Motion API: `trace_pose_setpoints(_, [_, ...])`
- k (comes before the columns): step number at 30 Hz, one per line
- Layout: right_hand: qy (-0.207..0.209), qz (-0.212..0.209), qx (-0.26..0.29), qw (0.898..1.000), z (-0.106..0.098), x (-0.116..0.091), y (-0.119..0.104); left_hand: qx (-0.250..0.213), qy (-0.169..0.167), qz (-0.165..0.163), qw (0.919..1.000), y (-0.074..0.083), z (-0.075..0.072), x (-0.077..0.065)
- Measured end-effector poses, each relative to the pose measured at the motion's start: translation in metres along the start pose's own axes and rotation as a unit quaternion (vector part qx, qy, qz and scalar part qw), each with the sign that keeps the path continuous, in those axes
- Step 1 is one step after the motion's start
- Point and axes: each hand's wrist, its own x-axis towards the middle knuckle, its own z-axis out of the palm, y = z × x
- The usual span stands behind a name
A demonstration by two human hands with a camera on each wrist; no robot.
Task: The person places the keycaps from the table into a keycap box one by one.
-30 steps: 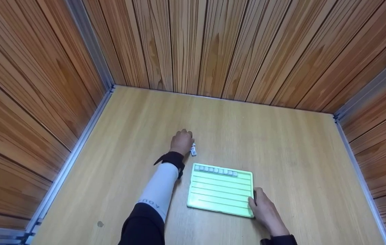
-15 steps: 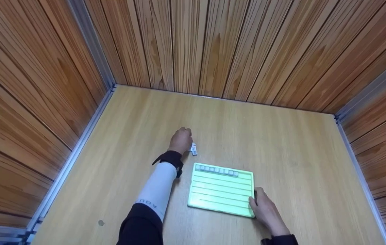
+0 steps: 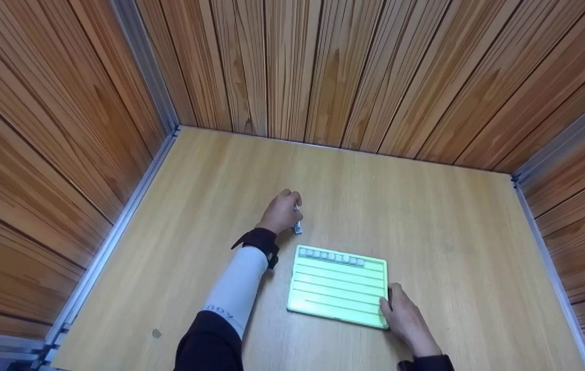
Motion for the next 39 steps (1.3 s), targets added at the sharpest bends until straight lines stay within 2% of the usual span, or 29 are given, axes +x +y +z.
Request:
trace_pose_setpoints(5, [0.003,-0.005,-0.005,1.0,0.0,0.0,0.0,-0.028,-0.013,0.033,0.999,0.012,0.003,-0.006])
trace_pose_setpoints(8, [0.003,-0.002,-0.004,1.0,0.0,0.0,0.001,-0.062,-0.02,0.031,0.9974,0.019,0.008,-0.009])
trace_pose_setpoints(13, [0.001,0.0,-0.001,1.0,-0.001,0.0,0.001,-0.137,-0.043,0.024,0.9893,0.03,0.017,-0.015])
trace_pose_setpoints(18, [0.005,-0.002,-0.002,1.0,-0.001,-0.001,0.001,-0.166,-0.063,0.047,0.9829,0.037,0.023,-0.019])
trace_pose_setpoints(28, [-0.004,0.009,0.003,1.0,0.0,0.0,0.0,-0.144,-0.09,0.08,0.9822,0.045,0.029,-0.022])
trace_pose_setpoints(33, [-0.003,0.003,0.003,1.0,0.001,0.0,0.001,-0.11,-0.087,0.122,0.9826,0.05,0.032,-0.025])
trace_pose_setpoints(39, [-0.002,-0.001,0.005,1.0,0.0,-0.001,0.001,-0.091,-0.107,0.14,0.9802,0.062,0.044,-0.032])
